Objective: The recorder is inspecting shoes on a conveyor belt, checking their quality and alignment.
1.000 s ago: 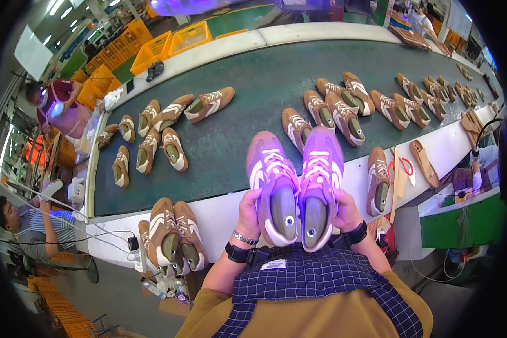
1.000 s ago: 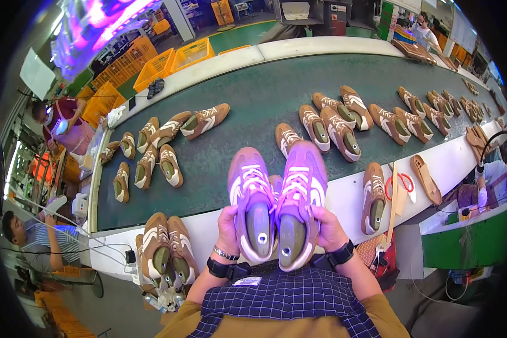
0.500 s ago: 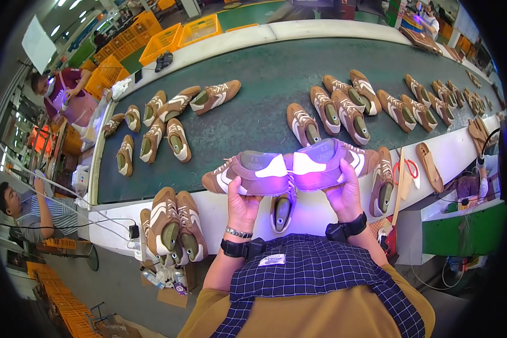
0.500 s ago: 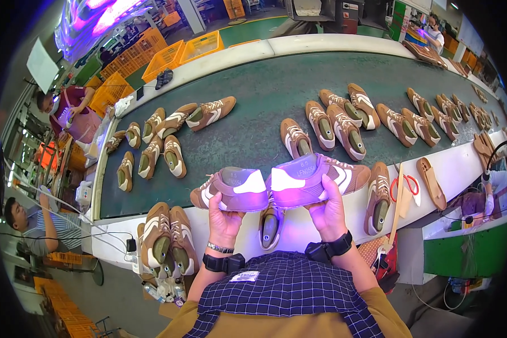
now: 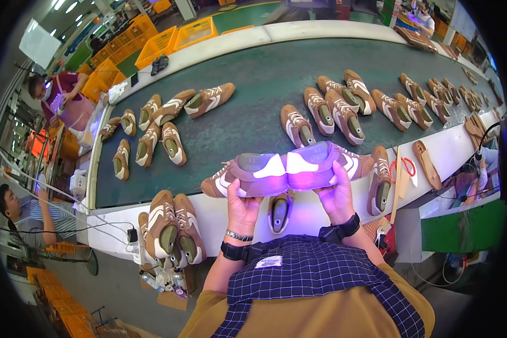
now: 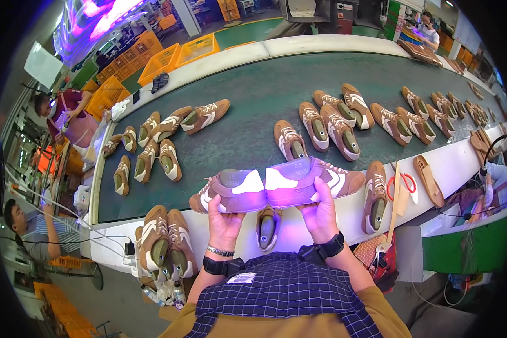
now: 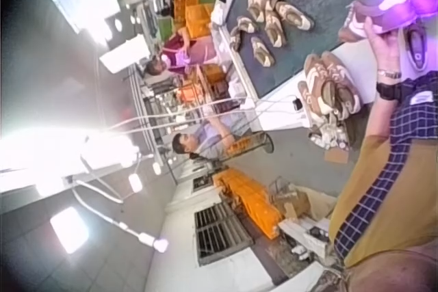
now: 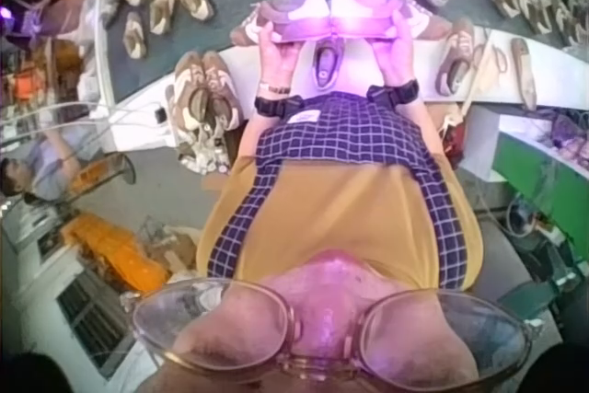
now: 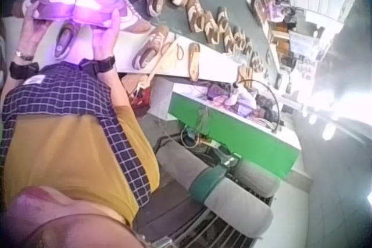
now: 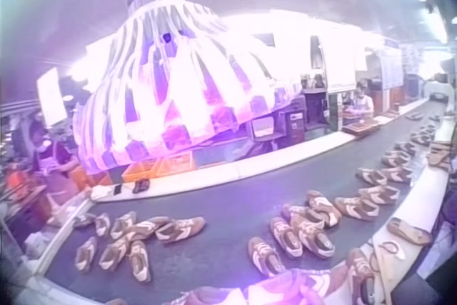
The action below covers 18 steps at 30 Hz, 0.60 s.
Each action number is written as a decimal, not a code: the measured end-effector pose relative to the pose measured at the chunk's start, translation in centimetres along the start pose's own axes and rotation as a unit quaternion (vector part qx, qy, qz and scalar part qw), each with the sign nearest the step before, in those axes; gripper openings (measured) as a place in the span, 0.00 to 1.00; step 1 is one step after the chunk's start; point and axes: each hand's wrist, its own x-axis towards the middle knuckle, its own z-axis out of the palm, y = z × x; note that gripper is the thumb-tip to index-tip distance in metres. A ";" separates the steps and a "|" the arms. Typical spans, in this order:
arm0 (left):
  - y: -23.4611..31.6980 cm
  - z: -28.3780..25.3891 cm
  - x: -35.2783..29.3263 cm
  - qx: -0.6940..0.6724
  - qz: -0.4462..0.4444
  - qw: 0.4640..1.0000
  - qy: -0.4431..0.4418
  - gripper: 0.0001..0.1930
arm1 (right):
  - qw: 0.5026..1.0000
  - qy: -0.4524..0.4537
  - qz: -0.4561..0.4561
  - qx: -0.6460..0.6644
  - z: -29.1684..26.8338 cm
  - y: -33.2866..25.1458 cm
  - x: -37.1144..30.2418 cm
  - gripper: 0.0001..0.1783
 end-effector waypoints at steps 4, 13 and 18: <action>-0.2 0.2 0.0 -0.003 -0.008 1.000 -0.003 0.28 | 1.000 -0.003 -0.003 0.000 0.0 -0.3 -0.3 0.22; -0.5 -0.2 0.1 0.001 -0.018 1.000 -0.006 0.26 | 1.000 0.010 -0.004 0.003 -0.6 -0.3 -0.5 0.22; -0.5 -0.1 -0.2 0.005 -0.005 1.000 -0.012 0.25 | 0.999 -0.010 -0.011 -0.030 -0.6 -0.4 -0.6 0.24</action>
